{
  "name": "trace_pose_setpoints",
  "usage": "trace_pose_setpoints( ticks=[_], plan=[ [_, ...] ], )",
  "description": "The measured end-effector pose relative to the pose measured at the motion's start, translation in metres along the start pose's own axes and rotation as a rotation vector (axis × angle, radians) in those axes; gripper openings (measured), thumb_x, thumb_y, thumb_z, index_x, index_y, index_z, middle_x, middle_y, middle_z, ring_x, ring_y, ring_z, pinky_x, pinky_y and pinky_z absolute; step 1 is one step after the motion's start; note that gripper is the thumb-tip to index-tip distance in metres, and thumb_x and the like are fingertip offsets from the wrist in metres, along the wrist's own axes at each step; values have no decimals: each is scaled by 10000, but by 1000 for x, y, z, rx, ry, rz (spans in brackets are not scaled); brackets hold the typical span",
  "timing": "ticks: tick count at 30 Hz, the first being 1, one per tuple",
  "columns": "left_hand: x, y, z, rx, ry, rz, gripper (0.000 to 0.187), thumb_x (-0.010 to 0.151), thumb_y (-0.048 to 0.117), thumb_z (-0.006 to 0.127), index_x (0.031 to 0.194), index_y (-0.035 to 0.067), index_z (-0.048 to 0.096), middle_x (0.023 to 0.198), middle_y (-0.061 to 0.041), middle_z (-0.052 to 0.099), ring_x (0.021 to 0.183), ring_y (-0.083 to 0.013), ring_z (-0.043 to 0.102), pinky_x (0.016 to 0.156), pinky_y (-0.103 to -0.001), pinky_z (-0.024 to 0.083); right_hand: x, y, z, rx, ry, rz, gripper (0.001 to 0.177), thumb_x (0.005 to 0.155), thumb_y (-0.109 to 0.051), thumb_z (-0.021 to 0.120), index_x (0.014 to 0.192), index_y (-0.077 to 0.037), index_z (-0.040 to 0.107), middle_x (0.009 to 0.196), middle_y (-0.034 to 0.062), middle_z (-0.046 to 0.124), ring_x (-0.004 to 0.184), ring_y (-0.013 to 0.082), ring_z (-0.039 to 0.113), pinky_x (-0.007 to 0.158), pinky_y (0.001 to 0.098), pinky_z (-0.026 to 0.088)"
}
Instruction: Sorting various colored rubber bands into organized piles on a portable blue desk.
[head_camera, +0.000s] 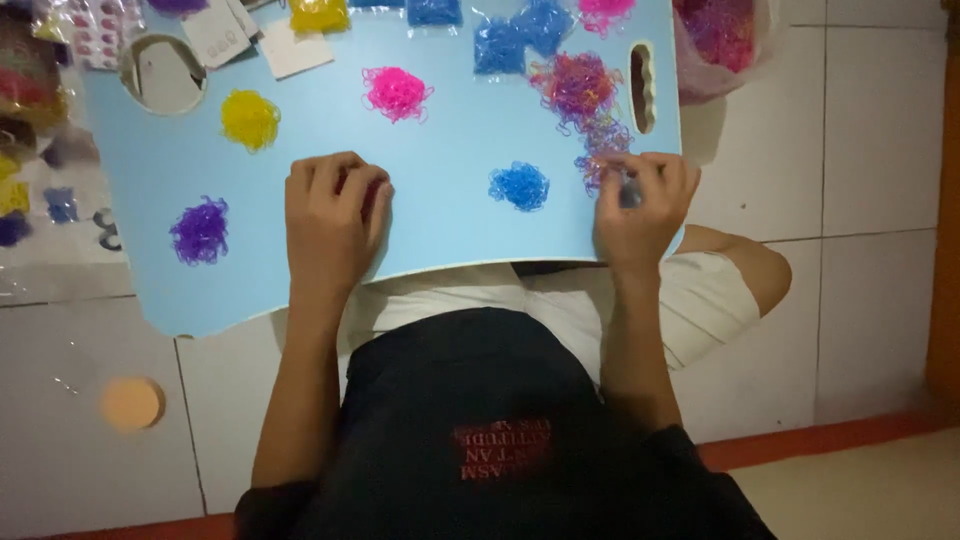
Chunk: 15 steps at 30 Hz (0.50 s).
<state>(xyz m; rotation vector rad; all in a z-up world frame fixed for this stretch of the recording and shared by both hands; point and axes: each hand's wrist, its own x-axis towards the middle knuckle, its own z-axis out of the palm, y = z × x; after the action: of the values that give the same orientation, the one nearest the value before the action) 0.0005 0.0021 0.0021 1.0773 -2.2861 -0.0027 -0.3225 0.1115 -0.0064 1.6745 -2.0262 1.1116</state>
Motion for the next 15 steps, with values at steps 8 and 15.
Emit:
trace_pose_setpoints(
  ticks=[8,15],
  plan=[
    [0,3,-2,29,-31,-24,118,1019,229,790,1015,113,767,1022,-65,671,1048,-249,583,866,-349,517,-1,21,-24,102,-86,261,232,928,96,665,1063,-80,735,968,102,564,930,301,561,847,414,455],
    [4,7,-9,-26,-49,-48,165,1034,213,770,1107,66,758,1082,-119,675,1064,-283,589,900,-381,516,18,13,-46,127,-361,281,144,1015,47,704,1154,27,735,1060,228,645,980,383,632,855,470,533]
  ],
)
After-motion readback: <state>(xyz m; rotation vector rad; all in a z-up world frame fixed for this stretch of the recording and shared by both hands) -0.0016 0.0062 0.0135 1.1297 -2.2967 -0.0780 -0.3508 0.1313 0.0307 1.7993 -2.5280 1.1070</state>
